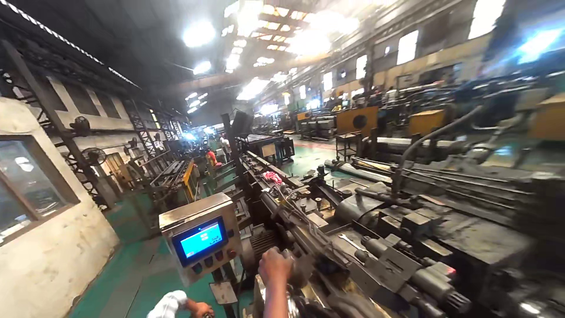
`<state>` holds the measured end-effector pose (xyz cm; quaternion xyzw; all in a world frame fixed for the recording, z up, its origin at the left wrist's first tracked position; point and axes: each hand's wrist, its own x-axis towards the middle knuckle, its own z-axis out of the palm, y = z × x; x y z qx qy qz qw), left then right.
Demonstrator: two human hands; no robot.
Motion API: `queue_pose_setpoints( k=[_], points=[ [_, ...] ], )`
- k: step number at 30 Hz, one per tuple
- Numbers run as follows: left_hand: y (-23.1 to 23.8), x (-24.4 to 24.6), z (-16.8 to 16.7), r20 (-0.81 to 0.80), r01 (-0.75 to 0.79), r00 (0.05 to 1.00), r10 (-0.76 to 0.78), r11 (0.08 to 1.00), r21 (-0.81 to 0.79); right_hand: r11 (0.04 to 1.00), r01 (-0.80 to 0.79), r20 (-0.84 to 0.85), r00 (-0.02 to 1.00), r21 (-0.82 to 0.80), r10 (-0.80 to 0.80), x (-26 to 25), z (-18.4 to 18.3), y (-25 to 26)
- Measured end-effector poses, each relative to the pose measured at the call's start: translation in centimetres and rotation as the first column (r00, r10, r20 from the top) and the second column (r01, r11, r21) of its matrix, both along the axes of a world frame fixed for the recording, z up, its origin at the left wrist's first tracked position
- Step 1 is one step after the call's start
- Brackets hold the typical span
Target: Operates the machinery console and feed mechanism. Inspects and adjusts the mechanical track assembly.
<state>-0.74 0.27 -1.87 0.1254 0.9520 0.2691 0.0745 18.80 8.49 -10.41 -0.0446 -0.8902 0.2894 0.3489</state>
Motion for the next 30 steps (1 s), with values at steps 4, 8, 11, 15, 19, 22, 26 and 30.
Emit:
queue_pose_setpoints(
  k=[4,8,11,15,19,22,26,30],
  points=[
    [0.1,0.2,-0.1,-0.033,-0.015,0.999,0.016,1.0,0.014,0.956,0.265,0.421,0.858,0.129,-0.295,-3.1,-2.9,1.8],
    [0.3,0.0,-0.3,-0.043,-0.017,0.999,0.017,1.0,-0.012,0.953,0.267,0.433,0.849,0.146,-0.304,-3.7,-3.4,1.8],
    [0.4,0.1,-0.1,-0.032,-0.02,0.999,0.019,0.999,-0.027,0.987,0.145,0.426,0.899,-0.077,-0.099,-2.7,-0.7,2.8],
    [0.4,0.7,0.7,-0.017,-0.014,1.0,0.014,1.0,-0.011,0.931,0.067,0.214,0.977,-0.359,0.012,-4.2,0.0,2.4],
    [0.4,0.4,0.2,-0.039,-0.025,0.999,0.025,1.0,-0.003,0.933,0.28,0.274,0.938,-0.227,-0.214,-6.2,-1.4,0.9],
    [0.4,0.6,0.3,-0.039,-0.029,0.999,0.029,1.0,-0.008,0.925,0.335,0.043,0.942,-0.18,-0.333,-7.5,-5.0,1.0],
    [0.4,0.8,0.7,-0.031,-0.033,0.999,0.033,0.999,0.005,0.914,0.367,-0.169,0.903,-0.174,-0.395,-8.1,-6.5,0.8],
    [0.3,0.9,0.6,-0.029,-0.035,0.999,0.035,0.999,0.0,0.913,0.364,-0.178,0.901,-0.183,-0.395,-7.9,-6.3,0.6]
  ],
)
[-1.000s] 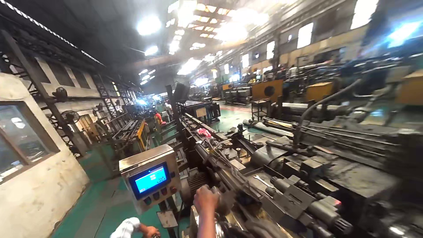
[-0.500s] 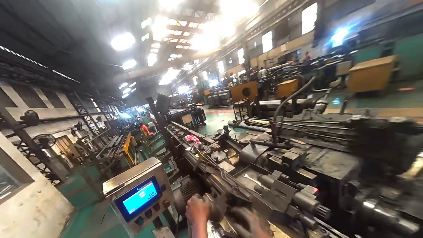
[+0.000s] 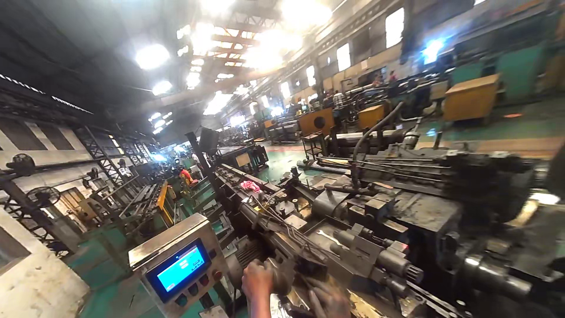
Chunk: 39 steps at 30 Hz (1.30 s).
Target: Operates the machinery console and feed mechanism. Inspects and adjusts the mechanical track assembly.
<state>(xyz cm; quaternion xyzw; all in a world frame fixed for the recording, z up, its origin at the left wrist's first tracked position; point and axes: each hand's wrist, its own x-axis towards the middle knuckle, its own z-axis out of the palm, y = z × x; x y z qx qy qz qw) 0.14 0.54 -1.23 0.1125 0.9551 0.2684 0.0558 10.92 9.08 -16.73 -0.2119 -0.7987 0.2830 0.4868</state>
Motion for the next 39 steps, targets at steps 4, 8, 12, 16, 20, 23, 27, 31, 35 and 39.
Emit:
queue_pose_setpoints(
  k=[4,8,12,16,20,23,27,31,35,39],
  points=[
    [0.0,-0.1,0.0,0.001,-0.001,1.0,0.001,1.0,0.01,1.0,0.01,-0.003,1.0,0.014,-0.01,-0.1,0.0,0.0],
    [-0.1,-0.5,-0.5,-0.017,-0.002,1.0,0.002,1.0,0.013,1.0,0.003,-0.006,1.0,0.006,-0.003,0.1,0.4,-0.2],
    [-0.1,-0.4,-0.3,-0.006,0.01,1.0,-0.01,1.0,0.007,1.0,0.008,-0.014,1.0,0.016,-0.008,0.2,0.6,-0.3],
    [0.0,-0.8,-0.8,-0.015,0.007,1.0,-0.007,1.0,0.009,0.999,-0.044,0.018,0.999,0.016,0.044,1.3,1.6,-0.4],
    [0.1,-1.0,-0.9,-0.016,0.006,1.0,-0.006,1.0,-0.006,1.0,0.011,0.01,1.0,0.024,-0.011,-0.2,-0.2,0.2],
    [0.1,-1.2,-1.4,-0.044,0.007,0.999,-0.006,1.0,0.007,1.0,0.011,0.006,1.0,0.02,-0.012,-0.2,-0.3,0.3],
    [0.1,-0.8,-0.7,-0.019,0.016,1.0,-0.017,1.0,-0.012,0.998,0.01,-0.004,1.0,0.066,-0.01,1.1,1.5,-0.2],
    [0.1,-0.9,-0.7,-0.007,0.023,1.0,-0.023,0.999,-0.028,1.0,-0.014,0.025,1.0,0.028,0.013,1.8,2.5,-0.6],
    [0.1,-1.0,-0.7,0.001,0.021,1.0,-0.021,0.999,-0.034,0.998,0.011,0.004,1.0,0.062,-0.011,1.1,1.2,-0.2],
    [0.1,-1.0,-0.8,-0.009,0.018,1.0,-0.019,0.999,-0.03,0.997,0.019,-0.022,1.0,0.071,-0.018,0.9,0.9,-0.1]
  ],
)
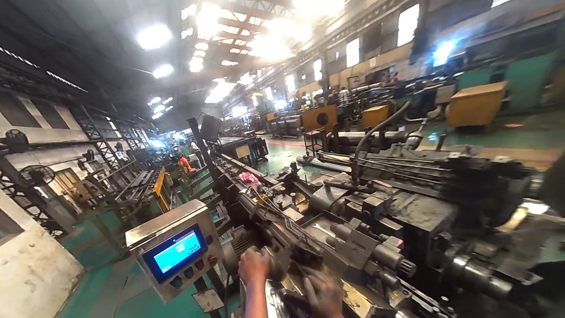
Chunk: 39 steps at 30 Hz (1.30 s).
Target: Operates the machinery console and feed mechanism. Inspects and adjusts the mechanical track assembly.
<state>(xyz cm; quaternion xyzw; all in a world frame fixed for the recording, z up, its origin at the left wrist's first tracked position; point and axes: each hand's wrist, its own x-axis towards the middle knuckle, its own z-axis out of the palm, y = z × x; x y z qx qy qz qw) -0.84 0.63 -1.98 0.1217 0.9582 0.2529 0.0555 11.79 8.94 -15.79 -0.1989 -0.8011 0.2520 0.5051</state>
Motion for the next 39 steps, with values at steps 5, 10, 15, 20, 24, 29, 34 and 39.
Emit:
queue_pose_setpoints(
  k=[5,10,15,20,24,29,34,39],
  points=[
    [-0.2,0.5,0.3,0.009,0.006,1.0,-0.006,0.998,0.056,1.0,0.0,-0.014,1.0,0.032,0.0,0.1,-0.2,0.1],
    [-0.3,1.1,0.8,0.025,-0.003,1.0,0.002,0.998,0.057,0.999,0.006,-0.017,1.0,0.032,-0.006,0.1,-0.1,-0.1],
    [-0.2,0.3,0.3,-0.007,0.002,1.0,-0.002,1.0,0.009,1.0,0.009,-0.012,1.0,0.022,-0.008,-0.1,0.0,-0.1],
    [-0.9,1.2,1.1,0.056,0.022,0.998,-0.025,0.997,0.069,0.999,0.008,0.031,0.999,0.033,-0.009,0.2,0.2,-0.4],
    [-0.9,0.2,-0.1,0.025,0.021,0.999,-0.024,0.993,0.117,0.999,-0.048,0.076,0.996,0.014,0.047,0.5,0.1,-0.1],
    [-0.9,0.1,0.3,0.032,0.046,0.998,-0.05,0.992,0.121,0.996,-0.091,0.117,0.989,-0.017,0.092,0.6,0.2,0.4],
    [-0.2,-1.4,-1.5,-0.034,0.034,0.999,-0.03,0.99,0.135,0.996,-0.092,0.077,0.993,0.022,0.09,0.4,0.1,0.7],
    [0.7,-2.9,-3.1,-0.079,0.011,0.997,-0.003,0.995,0.102,0.994,-0.101,0.054,0.994,0.037,0.099,0.3,-0.1,1.1]
  ],
)
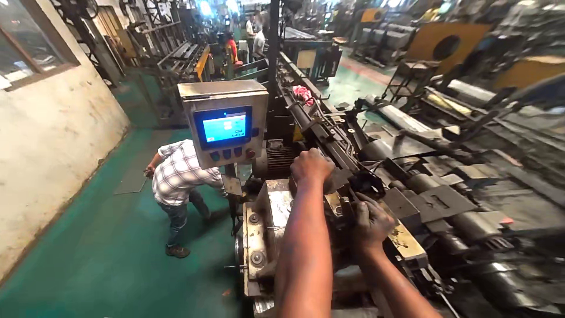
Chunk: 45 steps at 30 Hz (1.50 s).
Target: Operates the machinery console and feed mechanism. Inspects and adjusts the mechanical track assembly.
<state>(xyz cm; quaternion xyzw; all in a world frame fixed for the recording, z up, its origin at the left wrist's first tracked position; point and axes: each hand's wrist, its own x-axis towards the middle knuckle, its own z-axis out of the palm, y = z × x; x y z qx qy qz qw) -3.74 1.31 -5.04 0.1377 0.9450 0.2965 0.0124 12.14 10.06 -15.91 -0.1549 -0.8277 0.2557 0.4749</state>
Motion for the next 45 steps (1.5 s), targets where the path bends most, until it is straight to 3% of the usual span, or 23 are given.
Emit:
queue_pose_setpoints(
  k=[6,11,20,24,28,40,45],
  points=[
    [0.2,0.1,0.2,-0.002,0.008,1.0,-0.008,1.0,-0.006,0.999,0.027,-0.011,1.0,0.017,-0.027,-0.2,0.0,0.0],
    [0.1,0.1,0.2,-0.003,-0.001,1.0,0.001,1.0,-0.019,0.995,0.016,0.129,0.992,-0.1,-0.003,-0.3,3.6,-2.3],
    [-0.1,0.3,0.4,0.015,-0.013,1.0,0.013,1.0,0.0,0.996,0.032,0.13,0.991,-0.086,-0.021,-0.1,3.9,-2.4],
    [-0.6,1.8,1.7,0.047,0.025,0.999,-0.026,0.999,0.029,0.998,0.066,0.015,0.998,0.002,-0.066,0.1,0.2,-0.3],
    [-1.4,3.2,3.8,0.133,0.07,0.989,-0.071,0.997,0.019,0.998,0.068,0.034,0.997,0.016,-0.068,0.3,0.3,-0.5],
    [-1.8,2.8,3.8,0.138,0.064,0.988,-0.068,0.997,0.03,0.998,0.045,0.018,0.999,0.04,-0.046,-0.1,0.3,-0.8],
    [-0.4,0.9,0.9,0.025,-0.013,1.0,0.013,1.0,0.014,0.999,0.027,0.012,1.0,0.044,-0.027,-0.2,0.1,-0.3]
  ],
)
